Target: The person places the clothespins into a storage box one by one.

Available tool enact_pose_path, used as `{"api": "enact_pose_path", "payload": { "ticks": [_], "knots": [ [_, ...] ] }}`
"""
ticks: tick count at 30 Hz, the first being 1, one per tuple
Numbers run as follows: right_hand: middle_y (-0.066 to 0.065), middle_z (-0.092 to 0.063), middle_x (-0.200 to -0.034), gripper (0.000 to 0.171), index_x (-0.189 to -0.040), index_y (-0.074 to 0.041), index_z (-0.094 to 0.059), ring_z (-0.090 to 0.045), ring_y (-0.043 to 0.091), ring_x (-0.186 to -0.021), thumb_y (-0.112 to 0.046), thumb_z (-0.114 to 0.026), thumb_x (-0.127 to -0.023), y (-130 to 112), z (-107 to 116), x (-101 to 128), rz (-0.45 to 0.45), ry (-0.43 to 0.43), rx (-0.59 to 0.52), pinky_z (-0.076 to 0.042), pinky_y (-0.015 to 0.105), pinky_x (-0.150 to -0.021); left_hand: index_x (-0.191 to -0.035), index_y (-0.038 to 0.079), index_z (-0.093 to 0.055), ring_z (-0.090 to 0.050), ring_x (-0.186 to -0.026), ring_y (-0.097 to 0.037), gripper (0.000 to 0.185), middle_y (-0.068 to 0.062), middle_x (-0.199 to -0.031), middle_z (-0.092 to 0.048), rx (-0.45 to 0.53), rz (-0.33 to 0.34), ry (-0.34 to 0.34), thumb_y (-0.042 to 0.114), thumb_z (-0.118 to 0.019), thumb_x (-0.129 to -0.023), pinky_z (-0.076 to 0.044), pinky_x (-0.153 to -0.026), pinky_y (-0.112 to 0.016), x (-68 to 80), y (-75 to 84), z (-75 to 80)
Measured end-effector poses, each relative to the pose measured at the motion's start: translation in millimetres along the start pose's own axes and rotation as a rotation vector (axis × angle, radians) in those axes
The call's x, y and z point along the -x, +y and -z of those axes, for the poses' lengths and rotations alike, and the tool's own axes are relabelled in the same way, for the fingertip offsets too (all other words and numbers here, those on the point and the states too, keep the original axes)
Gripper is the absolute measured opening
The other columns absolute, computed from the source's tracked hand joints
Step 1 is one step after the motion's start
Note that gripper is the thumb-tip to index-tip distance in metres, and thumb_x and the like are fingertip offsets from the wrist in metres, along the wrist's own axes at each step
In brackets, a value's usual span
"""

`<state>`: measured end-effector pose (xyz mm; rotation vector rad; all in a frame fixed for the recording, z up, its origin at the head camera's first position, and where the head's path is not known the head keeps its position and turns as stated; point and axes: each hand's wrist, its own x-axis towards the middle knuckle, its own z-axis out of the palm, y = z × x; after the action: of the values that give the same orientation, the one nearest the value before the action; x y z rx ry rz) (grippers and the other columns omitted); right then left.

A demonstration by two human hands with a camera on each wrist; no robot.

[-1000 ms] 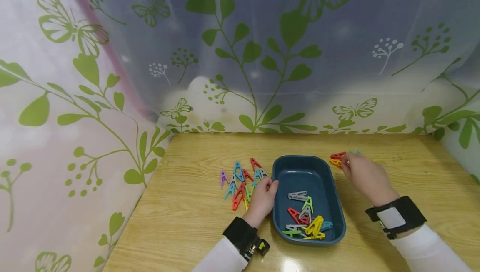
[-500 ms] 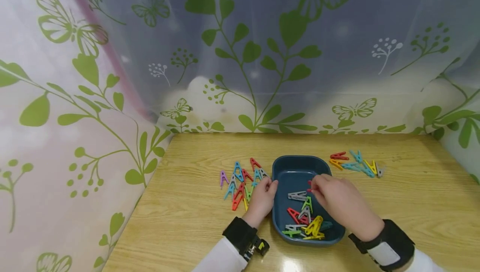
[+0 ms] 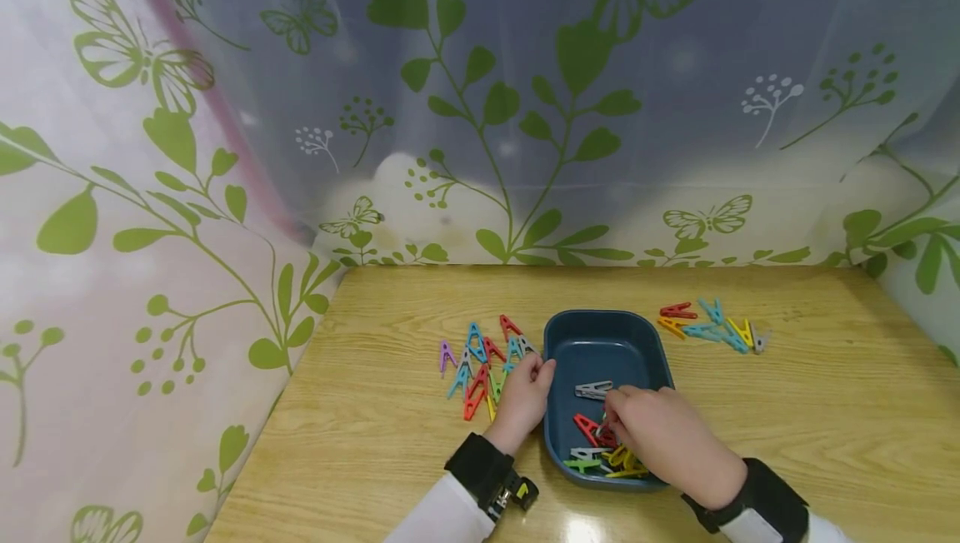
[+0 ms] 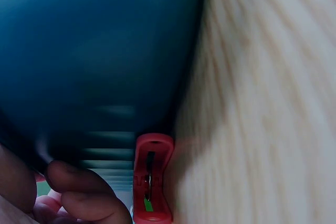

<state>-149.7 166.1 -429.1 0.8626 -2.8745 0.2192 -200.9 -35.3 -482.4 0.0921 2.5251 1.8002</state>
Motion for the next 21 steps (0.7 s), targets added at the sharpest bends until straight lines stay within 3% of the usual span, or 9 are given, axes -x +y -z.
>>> {"api": "enact_pose_path", "payload": {
  "ticks": [8, 21],
  "knots": [
    [-0.012, -0.052, -0.070, 0.026, -0.078, -0.022, -0.059, -0.044, 0.002, -0.058, -0.021, -0.085, -0.086, -4.5, -2.2, 0.3, -0.037, -0.082, -0.034, -0.035, 0.029, -0.057, -0.081, 0.012, -0.041, -0.037, -0.055, -0.012, 0.032, 0.003, -0.066, -0.033, 0.000, 0.002, 0.000, 0.022, -0.052, -0.109, -0.028, -0.054, -0.025, 0.5, 1.3, 0.3],
    [-0.013, -0.049, -0.068, 0.029, -0.075, -0.023, -0.058, -0.043, 0.001, -0.058, -0.021, -0.085, -0.085, -4.7, -5.2, 2.2, -0.020, -0.044, -0.044, -0.034, 0.028, -0.056, -0.081, 0.012, -0.042, -0.039, -0.056, -0.012, 0.032, 0.003, -0.066, -0.034, -0.010, 0.009, 0.000, 0.022, -0.053, -0.109, -0.029, -0.055, -0.024, 0.1, 2.1, 0.5]
  ]
}}
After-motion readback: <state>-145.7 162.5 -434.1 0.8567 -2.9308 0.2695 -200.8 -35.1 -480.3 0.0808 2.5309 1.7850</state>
